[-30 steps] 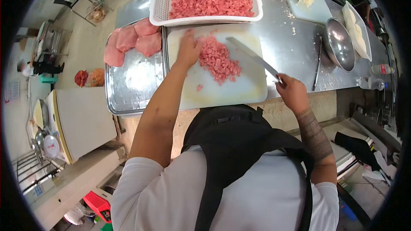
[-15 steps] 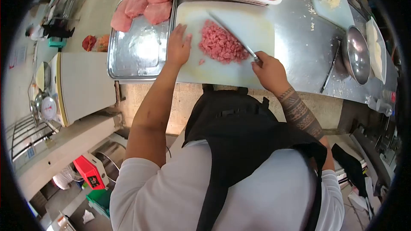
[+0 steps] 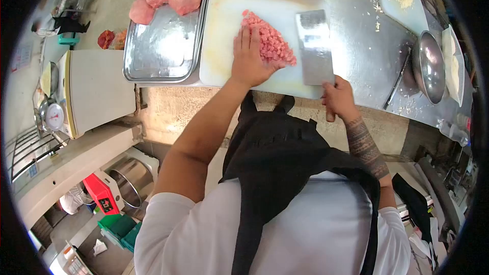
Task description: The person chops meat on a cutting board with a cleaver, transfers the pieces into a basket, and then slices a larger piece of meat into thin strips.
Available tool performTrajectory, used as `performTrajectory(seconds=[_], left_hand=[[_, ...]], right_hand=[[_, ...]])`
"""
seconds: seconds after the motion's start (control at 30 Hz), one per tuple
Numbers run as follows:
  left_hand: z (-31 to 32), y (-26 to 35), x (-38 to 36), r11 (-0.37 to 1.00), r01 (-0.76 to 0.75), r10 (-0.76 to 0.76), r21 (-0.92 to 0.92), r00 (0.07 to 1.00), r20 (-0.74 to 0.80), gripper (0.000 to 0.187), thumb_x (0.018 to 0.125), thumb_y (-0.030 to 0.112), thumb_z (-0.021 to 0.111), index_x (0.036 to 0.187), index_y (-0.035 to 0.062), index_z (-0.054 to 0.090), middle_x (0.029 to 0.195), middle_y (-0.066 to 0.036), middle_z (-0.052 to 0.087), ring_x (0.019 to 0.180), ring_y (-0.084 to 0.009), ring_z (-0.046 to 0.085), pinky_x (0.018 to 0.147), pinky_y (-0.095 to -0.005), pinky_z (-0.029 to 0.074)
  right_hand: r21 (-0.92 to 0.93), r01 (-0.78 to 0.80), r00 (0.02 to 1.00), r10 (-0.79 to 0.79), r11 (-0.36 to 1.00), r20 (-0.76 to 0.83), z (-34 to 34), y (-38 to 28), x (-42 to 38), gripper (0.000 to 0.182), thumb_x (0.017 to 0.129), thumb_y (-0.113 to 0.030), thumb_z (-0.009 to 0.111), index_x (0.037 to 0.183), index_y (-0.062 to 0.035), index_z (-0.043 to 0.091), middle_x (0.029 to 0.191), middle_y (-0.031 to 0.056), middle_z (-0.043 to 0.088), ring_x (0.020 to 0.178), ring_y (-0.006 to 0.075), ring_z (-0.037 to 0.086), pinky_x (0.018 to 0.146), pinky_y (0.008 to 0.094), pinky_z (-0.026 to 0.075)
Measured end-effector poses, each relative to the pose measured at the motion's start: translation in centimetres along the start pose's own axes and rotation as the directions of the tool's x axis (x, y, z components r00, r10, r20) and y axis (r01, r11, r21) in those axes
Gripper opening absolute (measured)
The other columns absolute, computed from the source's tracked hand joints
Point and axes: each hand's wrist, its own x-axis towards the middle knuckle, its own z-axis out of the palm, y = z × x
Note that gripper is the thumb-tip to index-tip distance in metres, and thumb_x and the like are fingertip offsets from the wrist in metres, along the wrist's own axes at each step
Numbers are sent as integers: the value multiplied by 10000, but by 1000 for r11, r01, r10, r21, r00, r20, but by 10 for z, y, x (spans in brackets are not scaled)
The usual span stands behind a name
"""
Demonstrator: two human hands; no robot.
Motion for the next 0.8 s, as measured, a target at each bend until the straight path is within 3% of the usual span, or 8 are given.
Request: performTrajectory(seconds=[0.07,0.13,0.2,0.33,0.43,0.5,0.6,0.8], left_hand=[[6,14,1,997,13,-11,78,1000,-27,1242,754,833,721,1637,48,335,1640,-376,279,1500,-580,296,1212,-707,230],[3,26,6,992,24,-24,125,1000,-2,1213,757,826,728,1623,58,368,1617,-376,307,1472,-586,322,1189,-722,249],[6,28,5,986,27,-20,165,999,-42,1140,763,806,740,1593,86,434,1585,-377,340,1431,-590,358,1166,-713,290],[12,20,4,994,73,-64,85,992,-106,1054,766,686,805,1576,106,461,1582,-369,340,1433,-588,359,1171,-668,326],[11,22,3,995,97,-93,26,989,-114,999,764,563,853,1576,126,468,1601,-358,315,1435,-583,360,1175,-643,340],[10,24,4,992,123,-124,-11,986,-115,982,756,490,877,1576,135,471,1622,-350,287,1442,-578,358,1176,-637,343],[9,21,7,995,63,-74,-72,984,-159,995,749,543,875,1562,120,487,1594,-369,318,1431,-594,344,1167,-688,321],[-27,51,48,997,-81,76,-13,971,-227,1014,746,457,900,1596,142,445,1635,-336,285,1480,-547,344,1178,-641,329]], right_hand=[[2,-10,995,10,1000,101,26,-14,10,245,1029,-161,622,1156,45,656,787,72,629,608,162,631,544,337,590],[-67,111,982,-99,991,161,54,-22,19,237,1024,-179,637,1087,49,646,746,85,640,563,188,649,527,356,586],[-33,93,971,-84,995,223,79,-32,22,223,1019,-173,637,1041,49,630,727,85,639,550,192,655,521,360,578],[-4,88,954,-83,996,286,103,-33,26,203,1007,-152,632,976,46,603,715,87,643,550,197,666,513,369,559],[2,114,940,-109,993,324,105,-29,26,256,992,-157,644,926,85,596,714,156,680,561,241,706,527,399,565],[49,96,935,-107,994,338,107,-23,27,243,995,-155,639,939,79,605,713,140,677,554,233,698,523,397,561],[73,99,933,-118,992,339,104,-24,22,183,1001,-130,628,985,52,618,711,99,655,557,200,676,526,372,556],[138,196,937,-227,971,265,79,-65,2,235,1018,-167,642,951,58,639,712,98,664,581,180,686,549,367,562]])
